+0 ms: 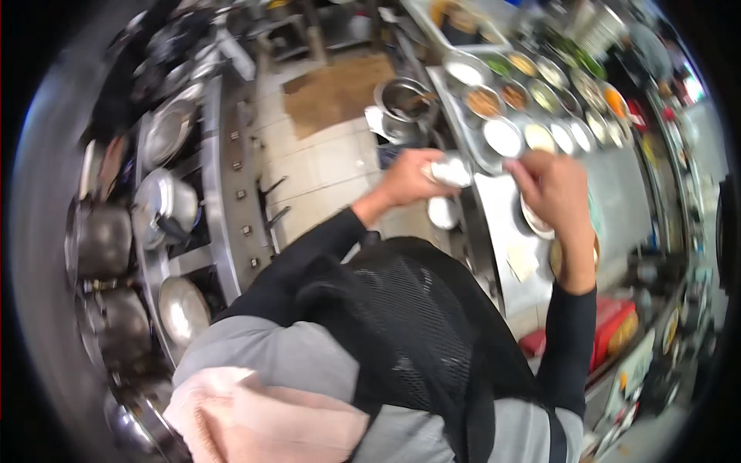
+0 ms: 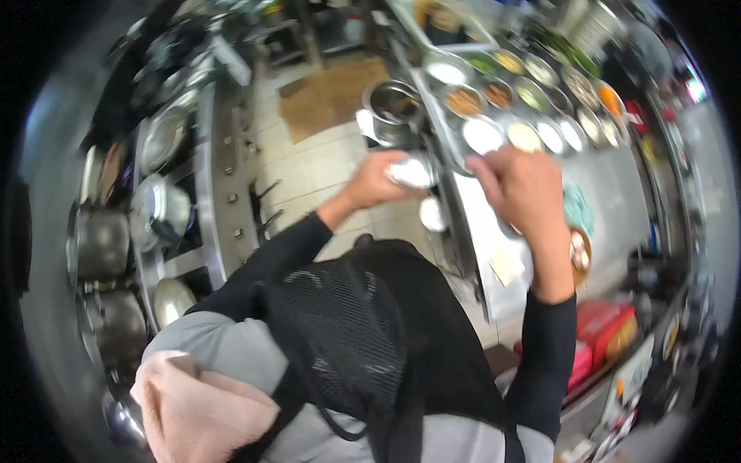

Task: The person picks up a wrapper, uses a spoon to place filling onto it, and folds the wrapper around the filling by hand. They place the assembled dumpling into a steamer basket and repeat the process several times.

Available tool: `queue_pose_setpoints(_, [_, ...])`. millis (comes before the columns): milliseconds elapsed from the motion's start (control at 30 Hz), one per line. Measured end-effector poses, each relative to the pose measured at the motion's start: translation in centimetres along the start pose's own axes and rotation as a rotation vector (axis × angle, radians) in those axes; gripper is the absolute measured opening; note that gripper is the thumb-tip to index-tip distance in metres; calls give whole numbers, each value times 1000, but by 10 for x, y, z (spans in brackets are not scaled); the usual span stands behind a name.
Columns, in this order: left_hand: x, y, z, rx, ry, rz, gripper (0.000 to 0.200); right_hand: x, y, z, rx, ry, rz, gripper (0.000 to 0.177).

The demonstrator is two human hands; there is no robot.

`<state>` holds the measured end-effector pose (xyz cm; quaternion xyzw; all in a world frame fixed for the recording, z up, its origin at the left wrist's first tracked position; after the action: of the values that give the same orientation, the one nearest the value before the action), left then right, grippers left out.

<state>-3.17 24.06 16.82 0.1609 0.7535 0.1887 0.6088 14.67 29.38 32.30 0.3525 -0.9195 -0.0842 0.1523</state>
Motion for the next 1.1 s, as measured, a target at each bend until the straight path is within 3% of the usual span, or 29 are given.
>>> queue_pose_setpoints(33, [16, -3, 0, -26, 147, 192, 47, 14, -2, 15, -18, -83, -116, 33])
queue_pose_setpoints(67, [8, -5, -4, -68, 167, 187, 47, 11, -1, 29, 12, -60, -63, 33])
queue_pose_setpoints(100, [11, -9, -7, -9, 238, 110, 47, -14, 1, 48, 88, -55, -6, 34])
queue_pose_setpoints(133, [15, -17, -11, -55, 282, 162, 42, -33, 3, 54, 153, -130, 62, 34])
queue_pose_setpoints(167, [20, -22, -11, -47, 98, 103, 38, -51, -4, 47, -2, -105, 43, 40])
queue_pose_setpoints(200, [22, -29, -10, -6, 34, -54, 37, -85, -13, 46, 17, -49, 114, 39])
queue_pose_setpoints(300, [16, -45, -39, -152, -16, -87, 40, -145, -35, 56, 246, 142, 413, 43])
queue_pose_setpoints(400, [21, -45, -48, -79, 158, 108, 45, -162, -43, 74, 291, 409, 463, 41])
queue_pose_setpoints(467, [4, -28, -60, -90, 218, 162, 49, -165, -28, 80, 261, 354, 336, 38])
queue_pose_setpoints(533, [-6, -6, -66, -176, 195, 293, 48, -135, -10, 66, 158, 402, 298, 43])
queue_pose_setpoints(567, [6, 1, -62, -207, 129, 186, 44, -110, 3, 45, 221, 193, 291, 47])
queue_pose_setpoints(667, [2, 17, -43, -133, -10, 150, 29, -45, 15, 4, 45, 169, 242, 41])
queue_pose_setpoints(700, [-13, 21, -41, -72, 85, 210, 27, -25, 22, 0, -2, 107, 182, 39])
queue_pose_setpoints(733, [-2, 15, -32, -106, -111, -38, 26, -10, 23, 2, -44, 118, 144, 37])
queue_pose_setpoints(800, [-3, 17, -22, -78, -121, -39, 29, 8, 23, 16, -17, 16, 48, 36])
queue_pose_setpoints(1000, [23, 3, -7, -28, -219, -161, 24, -42, 16, 9, 54, -83, 248, 36])
queue_pose_setpoints(1100, [13, 12, -2, 15, 28, 22, 30, 1, 10, 14, -77, -45, 3, 36])
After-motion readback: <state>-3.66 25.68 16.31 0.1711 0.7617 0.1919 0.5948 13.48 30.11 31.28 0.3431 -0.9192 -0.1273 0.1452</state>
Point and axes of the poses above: each hand's wrist, its own y-axis towards the middle knuckle, its own z-axis out of the palm, x = y × z, the point moved 8 cm from there along y, towards the middle knuckle, and after that the axes turned 14 degrees about z, right-handed, at the moved point
